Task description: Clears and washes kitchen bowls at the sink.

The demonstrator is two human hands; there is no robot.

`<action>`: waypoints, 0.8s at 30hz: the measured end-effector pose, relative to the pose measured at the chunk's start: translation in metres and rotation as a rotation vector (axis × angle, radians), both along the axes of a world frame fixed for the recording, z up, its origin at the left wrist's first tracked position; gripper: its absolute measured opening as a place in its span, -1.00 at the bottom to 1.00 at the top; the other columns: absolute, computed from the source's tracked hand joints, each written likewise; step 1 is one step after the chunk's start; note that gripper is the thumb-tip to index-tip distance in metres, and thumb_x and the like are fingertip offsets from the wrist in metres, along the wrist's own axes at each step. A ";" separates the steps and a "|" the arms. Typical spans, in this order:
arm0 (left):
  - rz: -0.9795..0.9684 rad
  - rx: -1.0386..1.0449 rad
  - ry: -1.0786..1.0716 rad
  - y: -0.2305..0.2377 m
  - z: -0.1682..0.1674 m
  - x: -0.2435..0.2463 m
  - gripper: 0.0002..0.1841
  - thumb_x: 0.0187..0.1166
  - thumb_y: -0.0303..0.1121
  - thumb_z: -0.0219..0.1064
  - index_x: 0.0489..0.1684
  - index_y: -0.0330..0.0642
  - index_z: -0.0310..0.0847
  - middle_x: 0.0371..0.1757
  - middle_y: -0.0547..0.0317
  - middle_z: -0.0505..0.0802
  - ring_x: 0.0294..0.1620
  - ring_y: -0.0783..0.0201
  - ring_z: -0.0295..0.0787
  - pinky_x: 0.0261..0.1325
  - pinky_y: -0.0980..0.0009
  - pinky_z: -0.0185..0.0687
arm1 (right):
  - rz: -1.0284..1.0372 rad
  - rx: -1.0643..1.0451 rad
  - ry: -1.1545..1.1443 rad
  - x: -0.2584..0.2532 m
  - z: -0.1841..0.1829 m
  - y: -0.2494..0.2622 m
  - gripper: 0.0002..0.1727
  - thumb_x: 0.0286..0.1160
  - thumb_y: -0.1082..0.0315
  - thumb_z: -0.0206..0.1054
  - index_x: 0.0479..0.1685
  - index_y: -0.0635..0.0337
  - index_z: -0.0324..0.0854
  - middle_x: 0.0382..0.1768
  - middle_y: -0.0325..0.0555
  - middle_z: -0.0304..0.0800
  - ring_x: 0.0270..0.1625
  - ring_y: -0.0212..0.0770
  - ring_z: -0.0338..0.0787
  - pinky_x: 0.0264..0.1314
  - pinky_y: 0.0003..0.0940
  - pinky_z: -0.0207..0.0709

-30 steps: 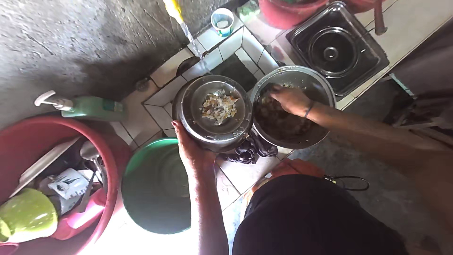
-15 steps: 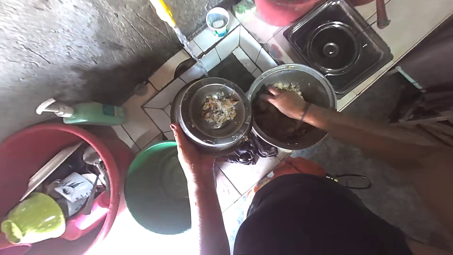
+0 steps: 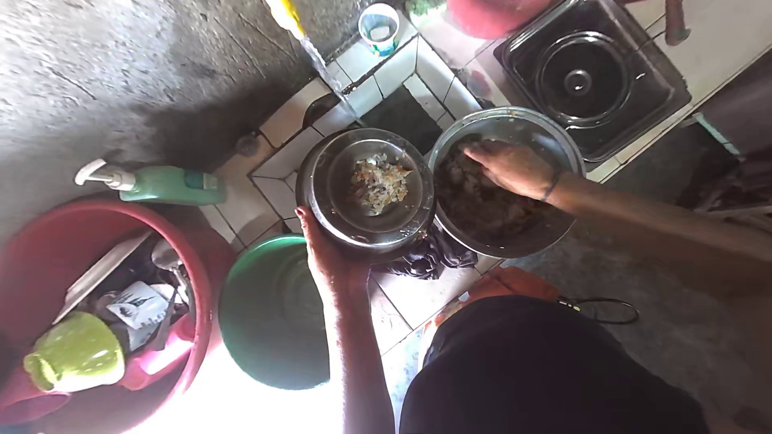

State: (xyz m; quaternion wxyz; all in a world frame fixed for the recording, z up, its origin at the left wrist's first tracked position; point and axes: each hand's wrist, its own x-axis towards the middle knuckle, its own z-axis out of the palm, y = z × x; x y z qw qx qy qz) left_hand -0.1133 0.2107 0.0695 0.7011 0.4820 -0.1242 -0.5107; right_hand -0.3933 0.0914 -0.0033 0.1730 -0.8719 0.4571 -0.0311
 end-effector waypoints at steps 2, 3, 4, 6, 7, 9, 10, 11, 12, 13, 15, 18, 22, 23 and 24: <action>0.007 0.007 -0.003 -0.001 0.001 -0.001 -0.44 0.89 0.10 -0.32 0.52 0.05 0.45 0.36 0.13 0.78 0.42 0.16 0.71 0.43 0.00 0.67 | 0.100 0.054 0.011 0.006 0.007 0.018 -0.69 0.60 0.47 0.30 0.27 0.29 0.70 0.16 0.31 0.76 0.18 0.34 0.80 0.10 0.29 0.67; 0.016 0.017 0.001 -0.001 0.000 -0.002 -0.45 0.89 0.10 -0.29 0.51 0.04 0.46 0.35 0.13 0.78 0.41 0.16 0.71 0.42 0.00 0.67 | 0.154 0.157 0.067 0.010 0.009 0.027 -0.75 0.51 0.49 0.36 0.11 0.29 0.75 0.16 0.25 0.75 0.19 0.31 0.78 0.07 0.29 0.66; 0.017 0.028 0.003 0.000 0.000 -0.004 -0.45 0.88 0.10 -0.28 0.52 0.04 0.45 0.36 0.13 0.78 0.41 0.16 0.71 0.42 -0.01 0.67 | 0.199 0.297 0.151 0.015 0.010 0.035 -0.65 0.42 0.54 0.42 0.21 0.31 0.73 0.36 0.23 0.67 0.37 0.32 0.68 0.21 0.30 0.61; 0.008 0.040 -0.001 0.000 -0.001 -0.007 -0.45 0.88 0.10 -0.28 0.54 0.04 0.43 0.36 0.12 0.78 0.41 0.16 0.71 0.42 0.00 0.67 | 0.267 0.434 0.294 0.017 -0.011 0.042 -0.24 0.32 0.55 0.53 0.65 0.21 0.44 0.82 0.15 0.15 0.78 0.33 0.24 0.55 0.27 0.41; 0.002 0.046 0.008 0.000 -0.002 -0.007 -0.44 0.88 0.11 -0.28 0.53 0.04 0.44 0.35 0.12 0.78 0.41 0.16 0.71 0.41 0.00 0.67 | 0.266 0.428 0.282 0.016 -0.024 0.041 -0.16 0.24 0.58 0.58 0.68 0.18 0.42 0.84 0.15 0.08 0.79 0.35 0.19 0.57 0.26 0.41; 0.007 0.050 0.031 0.001 -0.004 -0.008 -0.44 0.88 0.11 -0.27 0.50 0.03 0.47 0.34 0.12 0.79 0.39 0.16 0.72 0.39 -0.02 0.68 | 0.249 0.377 0.253 0.020 -0.031 0.037 -0.21 0.08 0.65 0.64 0.52 0.19 0.58 0.78 0.18 0.21 0.67 0.43 0.36 0.42 0.30 0.52; 0.010 0.051 0.039 0.002 -0.005 -0.008 -0.45 0.88 0.11 -0.26 0.49 0.02 0.47 0.34 0.12 0.79 0.39 0.16 0.72 0.40 -0.01 0.68 | 0.246 0.367 0.276 0.024 -0.030 0.037 -0.24 0.09 0.66 0.63 0.49 0.19 0.61 0.77 0.19 0.23 0.62 0.44 0.41 0.37 0.30 0.55; 0.012 0.047 0.044 0.002 -0.005 -0.009 -0.46 0.88 0.10 -0.25 0.49 0.02 0.47 0.34 0.12 0.78 0.40 0.15 0.72 0.40 -0.01 0.67 | 0.253 0.351 0.298 0.026 -0.031 0.038 -0.24 0.10 0.67 0.62 0.49 0.18 0.61 0.74 0.22 0.26 0.59 0.44 0.44 0.34 0.29 0.58; 0.009 0.034 0.047 0.002 -0.006 -0.009 -0.46 0.88 0.09 -0.25 0.50 0.02 0.47 0.35 0.11 0.78 0.40 0.15 0.72 0.41 -0.01 0.67 | 0.267 0.333 0.295 0.027 -0.034 0.038 -0.26 0.10 0.69 0.61 0.47 0.19 0.62 0.68 0.26 0.33 0.55 0.45 0.49 0.32 0.29 0.59; 0.005 0.022 0.053 0.002 -0.007 -0.010 -0.46 0.88 0.09 -0.24 0.51 0.02 0.47 0.34 0.10 0.78 0.40 0.15 0.72 0.41 -0.01 0.67 | 0.282 0.315 0.270 0.025 -0.038 0.038 -0.28 0.10 0.73 0.57 0.44 0.20 0.65 0.62 0.29 0.41 0.52 0.44 0.52 0.32 0.30 0.58; 0.012 0.018 0.069 0.002 -0.006 -0.011 -0.47 0.88 0.09 -0.23 0.49 0.01 0.48 0.32 0.10 0.79 0.38 0.15 0.73 0.39 0.00 0.69 | 0.290 0.361 0.264 0.026 -0.017 0.036 -0.42 0.31 0.74 0.43 0.43 0.28 0.64 0.54 0.31 0.51 0.54 0.40 0.53 0.45 0.29 0.48; 0.021 0.033 0.089 0.005 -0.002 -0.009 -0.47 0.88 0.09 -0.24 0.46 0.00 0.49 0.30 0.09 0.80 0.38 0.14 0.74 0.39 -0.01 0.69 | 0.115 0.595 0.446 0.053 0.093 0.035 -0.51 0.71 0.62 0.12 0.62 0.43 0.38 0.62 0.31 0.45 0.67 0.25 0.44 0.67 0.08 0.28; 0.035 0.026 0.076 0.008 -0.002 -0.007 -0.48 0.89 0.07 -0.26 0.45 0.01 0.49 0.30 0.13 0.80 0.37 0.17 0.74 0.39 0.02 0.70 | 0.137 0.533 0.395 0.047 0.076 0.038 -0.30 0.51 0.72 0.29 0.72 0.27 0.35 0.76 0.28 0.23 0.73 0.39 0.28 0.65 0.22 0.27; 0.031 0.019 0.077 0.007 -0.002 -0.008 -0.48 0.90 0.06 -0.27 0.45 0.02 0.48 0.30 0.14 0.80 0.37 0.18 0.74 0.39 0.03 0.70 | 0.136 0.522 0.379 0.045 0.070 0.040 -0.30 0.50 0.72 0.31 0.72 0.25 0.36 0.77 0.28 0.20 0.74 0.41 0.26 0.65 0.24 0.26; 0.033 0.018 0.080 0.007 -0.002 -0.008 -0.48 0.90 0.06 -0.27 0.45 0.02 0.48 0.30 0.14 0.80 0.37 0.18 0.74 0.39 0.04 0.70 | 0.122 0.520 0.358 0.046 0.069 0.042 -0.34 0.51 0.71 0.30 0.68 0.28 0.40 0.75 0.29 0.24 0.74 0.40 0.28 0.66 0.23 0.25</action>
